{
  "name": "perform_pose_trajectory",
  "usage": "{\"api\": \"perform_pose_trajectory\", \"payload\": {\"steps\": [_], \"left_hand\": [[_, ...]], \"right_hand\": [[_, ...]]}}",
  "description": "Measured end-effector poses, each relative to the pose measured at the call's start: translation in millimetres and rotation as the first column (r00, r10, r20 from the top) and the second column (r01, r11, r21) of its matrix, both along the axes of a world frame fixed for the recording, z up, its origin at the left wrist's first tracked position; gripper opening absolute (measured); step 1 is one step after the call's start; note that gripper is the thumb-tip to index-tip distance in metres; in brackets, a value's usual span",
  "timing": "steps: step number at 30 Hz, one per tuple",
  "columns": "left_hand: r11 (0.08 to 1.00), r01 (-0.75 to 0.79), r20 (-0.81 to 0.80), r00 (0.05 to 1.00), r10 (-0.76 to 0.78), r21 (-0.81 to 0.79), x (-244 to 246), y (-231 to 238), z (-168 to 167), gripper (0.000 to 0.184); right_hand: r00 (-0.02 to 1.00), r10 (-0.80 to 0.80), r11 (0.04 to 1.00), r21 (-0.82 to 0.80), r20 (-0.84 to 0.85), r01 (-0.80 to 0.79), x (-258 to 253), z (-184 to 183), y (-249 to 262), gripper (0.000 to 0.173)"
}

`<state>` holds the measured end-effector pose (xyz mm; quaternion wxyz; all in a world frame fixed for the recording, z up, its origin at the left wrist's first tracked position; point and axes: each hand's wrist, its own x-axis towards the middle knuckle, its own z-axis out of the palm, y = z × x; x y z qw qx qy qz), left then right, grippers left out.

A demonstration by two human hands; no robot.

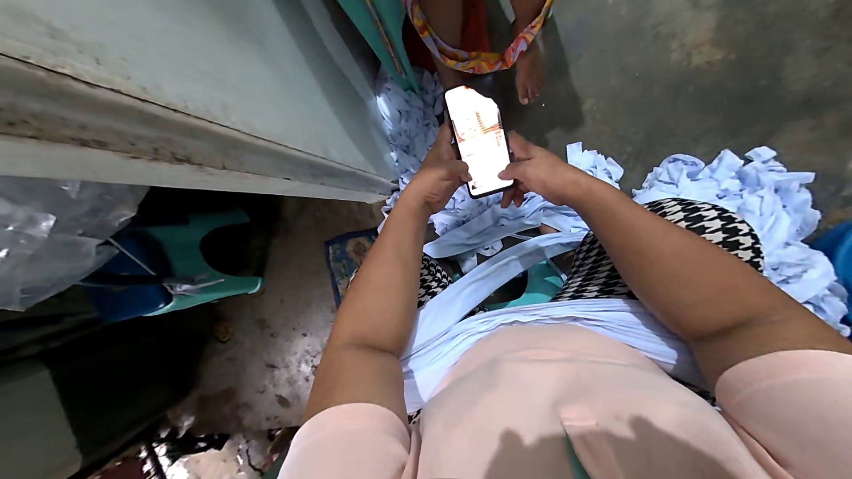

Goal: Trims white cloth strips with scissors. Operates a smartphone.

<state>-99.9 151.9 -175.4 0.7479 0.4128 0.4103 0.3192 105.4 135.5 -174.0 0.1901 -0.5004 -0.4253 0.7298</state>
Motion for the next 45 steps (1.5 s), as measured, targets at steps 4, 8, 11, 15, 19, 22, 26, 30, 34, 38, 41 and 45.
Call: {"api": "perform_pose_trajectory", "payload": {"steps": [4,8,11,15,19,22,26,30,34,38,41,45], "left_hand": [[1.000,0.005,0.003,1.000,-0.005,0.003,-0.1,-0.1,-0.1,0.103],[1.000,0.007,0.015,1.000,-0.007,0.019,-0.1,0.4,0.6,0.105],[1.000,0.010,0.010,1.000,-0.011,0.022,-0.2,0.2,0.0,0.105],[1.000,0.022,0.033,0.999,-0.022,0.019,-0.7,0.7,2.0,0.099],[0.999,0.035,0.008,0.999,-0.035,0.026,-1.5,1.1,1.1,0.098],[0.999,0.040,0.002,0.999,-0.040,0.033,-1.9,1.5,1.3,0.099],[0.998,0.050,0.025,0.998,-0.052,0.041,-3.1,1.5,0.6,0.099],[0.998,0.047,0.018,0.999,-0.047,0.035,-2.0,1.9,0.6,0.100],[0.998,0.054,0.018,0.998,-0.054,0.044,-2.1,1.0,1.5,0.098],[0.998,0.047,0.018,0.999,-0.047,0.044,-1.5,1.4,2.3,0.100],[0.998,0.047,-0.003,0.999,-0.047,0.046,-1.0,0.7,3.7,0.098],[0.998,0.052,0.008,0.999,-0.053,0.038,-1.4,1.6,3.1,0.097]], "right_hand": [[1.000,-0.020,1.000,0.003,-0.011,0.020,0.6,0.1,-0.1,0.039],[1.000,0.000,0.999,0.036,-0.022,0.001,1.9,-2.0,-0.5,0.053],[1.000,0.006,0.999,0.044,-0.008,-0.006,1.2,-2.6,-0.3,0.052],[1.000,-0.003,0.999,0.037,0.004,0.003,0.5,0.2,-0.4,0.041],[0.999,-0.018,0.999,0.026,-0.035,0.019,1.3,-3.1,-0.4,0.037],[1.000,-0.009,1.000,0.015,-0.016,0.010,0.3,-0.7,0.5,0.049],[1.000,-0.004,1.000,0.029,-0.005,0.005,-0.2,-0.7,0.1,0.056],[0.999,-0.003,0.999,0.042,-0.038,0.005,2.0,-5.0,-0.1,0.054],[1.000,-0.004,0.999,0.047,-0.013,0.005,0.7,-2.9,-0.7,0.048],[1.000,-0.005,0.999,0.054,-0.012,0.005,0.2,-3.0,-0.8,0.045],[1.000,-0.010,0.999,0.054,-0.014,0.010,-0.2,-1.7,-1.3,0.045],[1.000,-0.018,0.999,0.031,-0.024,0.019,0.1,-1.9,-1.2,0.043]]}}
